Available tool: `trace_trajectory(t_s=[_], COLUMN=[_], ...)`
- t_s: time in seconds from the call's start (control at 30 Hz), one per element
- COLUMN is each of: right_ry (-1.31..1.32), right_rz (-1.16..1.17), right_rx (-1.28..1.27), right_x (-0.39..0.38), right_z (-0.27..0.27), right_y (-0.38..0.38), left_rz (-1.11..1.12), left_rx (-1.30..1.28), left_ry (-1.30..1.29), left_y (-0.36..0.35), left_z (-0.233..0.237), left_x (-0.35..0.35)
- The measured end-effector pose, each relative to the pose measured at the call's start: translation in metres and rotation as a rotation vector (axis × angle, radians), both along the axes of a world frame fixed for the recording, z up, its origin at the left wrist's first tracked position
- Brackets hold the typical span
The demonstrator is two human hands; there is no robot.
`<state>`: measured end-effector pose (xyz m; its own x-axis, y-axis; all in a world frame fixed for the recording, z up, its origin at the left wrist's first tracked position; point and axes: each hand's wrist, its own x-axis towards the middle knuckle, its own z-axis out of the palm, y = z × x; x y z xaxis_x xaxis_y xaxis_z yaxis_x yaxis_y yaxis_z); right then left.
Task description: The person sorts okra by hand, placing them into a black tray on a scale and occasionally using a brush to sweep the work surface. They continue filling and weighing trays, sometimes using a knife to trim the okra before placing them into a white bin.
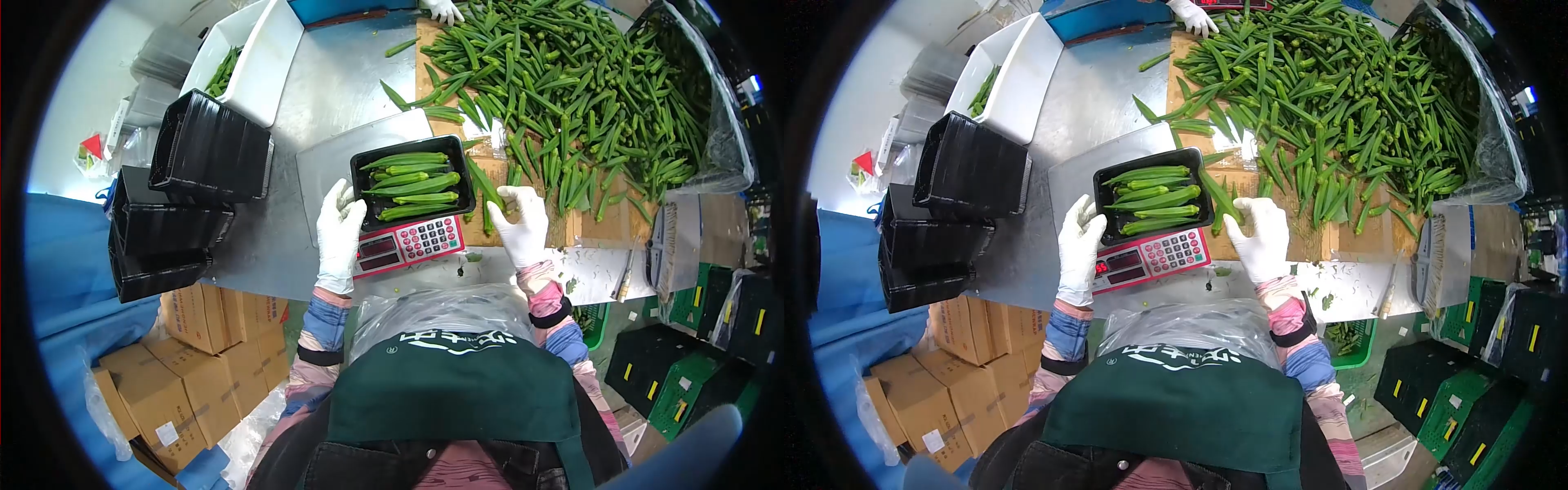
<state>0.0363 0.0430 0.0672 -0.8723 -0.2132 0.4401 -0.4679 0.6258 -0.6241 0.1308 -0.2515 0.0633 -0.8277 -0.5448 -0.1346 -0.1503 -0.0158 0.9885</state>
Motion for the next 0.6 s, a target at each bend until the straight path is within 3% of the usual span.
trace_trajectory(t_s=[0.27, 0.37, 0.4, 0.43, 0.5, 0.6], right_ry=[0.007, -0.122, -0.303, -0.329, -0.635, -0.507], right_rz=[-0.067, -0.169, -0.229, -0.181, -0.305, -0.476], right_rx=[0.035, 0.080, 0.147, 0.287, 0.611, 0.630], right_x=[0.007, 0.034, 0.053, 0.069, 0.104, 0.125], right_z=[0.002, -0.005, -0.009, -0.008, -0.006, -0.001], right_y=[0.035, 0.122, 0.163, 0.206, 0.286, 0.324], left_rz=[0.003, 0.022, 0.031, 0.049, 0.089, 0.148], left_rx=[-0.020, -0.008, -0.002, -0.004, -0.022, -0.102], left_ry=[0.033, 0.033, 0.029, -0.009, -0.013, -0.031], left_y=[0.000, -0.010, -0.014, -0.017, -0.022, -0.022], left_z=[0.003, -0.004, -0.006, -0.003, -0.007, -0.004], left_x=[-0.002, 0.000, 0.001, 0.001, 0.002, -0.003])
